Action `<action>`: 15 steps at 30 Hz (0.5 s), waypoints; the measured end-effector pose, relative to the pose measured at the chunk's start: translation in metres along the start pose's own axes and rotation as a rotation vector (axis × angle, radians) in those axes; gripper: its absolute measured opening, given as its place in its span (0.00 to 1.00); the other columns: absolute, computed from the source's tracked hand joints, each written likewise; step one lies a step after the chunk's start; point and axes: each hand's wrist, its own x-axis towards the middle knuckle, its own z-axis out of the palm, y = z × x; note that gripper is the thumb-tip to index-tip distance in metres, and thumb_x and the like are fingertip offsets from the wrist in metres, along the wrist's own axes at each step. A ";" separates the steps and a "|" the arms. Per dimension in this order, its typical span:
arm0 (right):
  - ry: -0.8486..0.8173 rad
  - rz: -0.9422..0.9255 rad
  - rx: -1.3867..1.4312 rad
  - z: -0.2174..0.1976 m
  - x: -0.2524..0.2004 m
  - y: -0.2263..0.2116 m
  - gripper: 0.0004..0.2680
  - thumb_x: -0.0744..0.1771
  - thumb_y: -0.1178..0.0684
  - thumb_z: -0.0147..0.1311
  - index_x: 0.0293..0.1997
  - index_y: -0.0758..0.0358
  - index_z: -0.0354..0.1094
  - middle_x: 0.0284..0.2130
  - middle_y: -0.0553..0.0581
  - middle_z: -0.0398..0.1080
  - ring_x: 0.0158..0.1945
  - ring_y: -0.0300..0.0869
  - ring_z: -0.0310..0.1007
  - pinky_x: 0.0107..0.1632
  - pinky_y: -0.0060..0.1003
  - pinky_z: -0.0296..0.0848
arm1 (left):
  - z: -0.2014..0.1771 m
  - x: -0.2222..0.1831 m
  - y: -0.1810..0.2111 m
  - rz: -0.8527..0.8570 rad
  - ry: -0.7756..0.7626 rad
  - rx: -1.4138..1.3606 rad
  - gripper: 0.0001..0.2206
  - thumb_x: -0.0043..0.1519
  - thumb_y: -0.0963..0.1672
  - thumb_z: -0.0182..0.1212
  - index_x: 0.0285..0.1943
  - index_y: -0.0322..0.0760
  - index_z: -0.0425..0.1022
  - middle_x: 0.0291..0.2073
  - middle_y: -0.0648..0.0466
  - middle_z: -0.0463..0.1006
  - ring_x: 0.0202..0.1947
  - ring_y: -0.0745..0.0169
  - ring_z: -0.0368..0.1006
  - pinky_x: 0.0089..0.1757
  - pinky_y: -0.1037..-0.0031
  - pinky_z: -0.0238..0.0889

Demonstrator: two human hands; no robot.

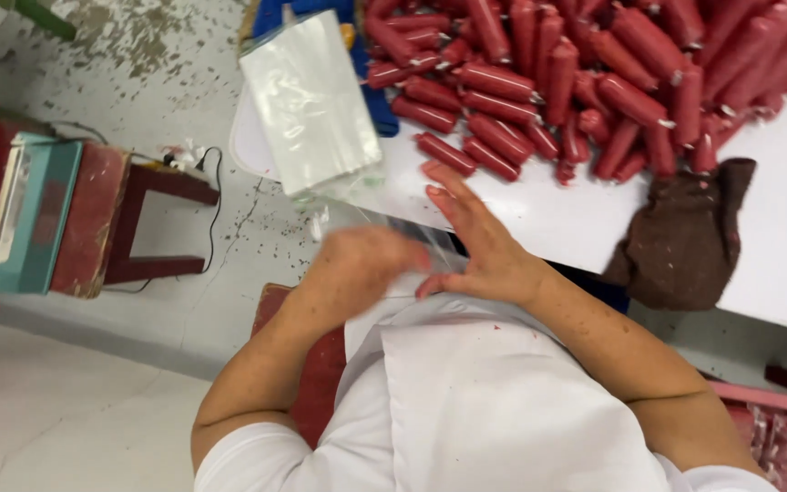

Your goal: Packing longaniza sausages into small plastic bags and applying labels at a production table.

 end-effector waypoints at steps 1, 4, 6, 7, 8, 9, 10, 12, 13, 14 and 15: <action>0.016 0.009 -0.011 -0.006 -0.009 -0.003 0.40 0.60 0.36 0.65 0.77 0.58 0.42 0.70 0.74 0.47 0.73 0.66 0.48 0.71 0.58 0.53 | -0.002 0.012 0.017 0.016 -0.011 -0.009 0.04 0.64 0.42 0.59 0.41 0.46 0.80 0.27 0.54 0.78 0.31 0.51 0.78 0.36 0.64 0.72; -0.146 0.319 0.473 -0.023 -0.043 -0.014 0.44 0.59 0.38 0.69 0.77 0.63 0.38 0.51 0.62 0.75 0.56 0.51 0.75 0.63 0.54 0.63 | 0.000 0.041 0.041 -0.101 -0.081 -0.687 0.05 0.60 0.46 0.68 0.41 0.44 0.83 0.27 0.58 0.79 0.29 0.57 0.79 0.37 0.73 0.73; 0.164 0.293 0.735 -0.031 -0.072 -0.019 0.34 0.58 0.68 0.68 0.71 0.73 0.52 0.30 0.66 0.79 0.36 0.43 0.80 0.52 0.37 0.74 | 0.017 0.058 0.022 -0.332 0.008 -0.968 0.21 0.56 0.53 0.69 0.47 0.33 0.80 0.28 0.52 0.81 0.30 0.63 0.79 0.39 0.76 0.74; 0.191 0.296 0.716 -0.046 -0.083 -0.017 0.34 0.58 0.68 0.68 0.71 0.73 0.52 0.30 0.66 0.79 0.36 0.43 0.80 0.52 0.37 0.74 | 0.042 0.071 0.019 -0.315 -0.017 -0.981 0.21 0.56 0.53 0.69 0.47 0.33 0.80 0.28 0.52 0.81 0.30 0.63 0.79 0.39 0.76 0.74; 0.480 0.314 0.697 -0.059 -0.095 -0.015 0.35 0.59 0.69 0.66 0.73 0.66 0.49 0.29 0.69 0.76 0.31 0.47 0.79 0.42 0.43 0.78 | 0.066 0.081 0.018 -0.316 -0.110 -1.400 0.34 0.52 0.61 0.62 0.63 0.44 0.65 0.49 0.45 0.73 0.46 0.56 0.75 0.48 0.69 0.71; 0.768 0.329 0.669 -0.072 -0.107 -0.014 0.36 0.60 0.69 0.64 0.75 0.58 0.46 0.28 0.72 0.73 0.25 0.51 0.77 0.31 0.48 0.83 | 0.091 0.091 0.017 -0.318 -0.211 -1.817 0.49 0.49 0.69 0.55 0.79 0.55 0.49 0.69 0.37 0.65 0.62 0.49 0.71 0.57 0.62 0.69; 0.791 0.325 0.657 -0.091 -0.115 -0.017 0.36 0.60 0.69 0.64 0.75 0.58 0.46 0.28 0.72 0.73 0.25 0.51 0.77 0.31 0.48 0.83 | 0.123 0.092 0.026 -0.316 -0.239 -1.820 0.49 0.49 0.69 0.55 0.79 0.55 0.49 0.69 0.37 0.65 0.62 0.49 0.71 0.57 0.62 0.69; 1.099 0.452 0.526 -0.127 -0.134 -0.023 0.31 0.64 0.69 0.61 0.74 0.58 0.47 0.31 0.63 0.74 0.28 0.47 0.77 0.37 0.44 0.85 | 0.185 0.086 0.046 -0.404 -0.498 -1.782 0.58 0.43 0.69 0.64 0.81 0.48 0.46 0.66 0.40 0.69 0.62 0.50 0.71 0.54 0.65 0.69; 1.117 0.459 0.520 -0.141 -0.155 -0.020 0.31 0.64 0.69 0.61 0.74 0.58 0.47 0.31 0.63 0.74 0.28 0.47 0.77 0.37 0.44 0.85 | 0.204 0.095 0.061 -0.411 -0.518 -1.787 0.58 0.43 0.69 0.64 0.81 0.48 0.46 0.66 0.40 0.69 0.62 0.50 0.71 0.54 0.65 0.69; 1.172 0.480 0.420 -0.155 -0.172 -0.015 0.31 0.66 0.70 0.62 0.76 0.56 0.46 0.33 0.63 0.74 0.30 0.48 0.78 0.39 0.46 0.86 | 0.221 0.106 0.074 -0.430 -0.499 -1.750 0.43 0.51 0.55 0.68 0.77 0.43 0.55 0.60 0.42 0.74 0.54 0.56 0.76 0.48 0.71 0.73; 1.225 0.500 0.319 -0.169 -0.188 -0.010 0.32 0.68 0.71 0.62 0.77 0.53 0.45 0.35 0.63 0.75 0.31 0.49 0.79 0.40 0.48 0.88 | 0.236 0.116 0.087 -0.449 -0.479 -1.713 0.31 0.60 0.41 0.71 0.73 0.39 0.63 0.53 0.44 0.79 0.47 0.61 0.80 0.41 0.77 0.78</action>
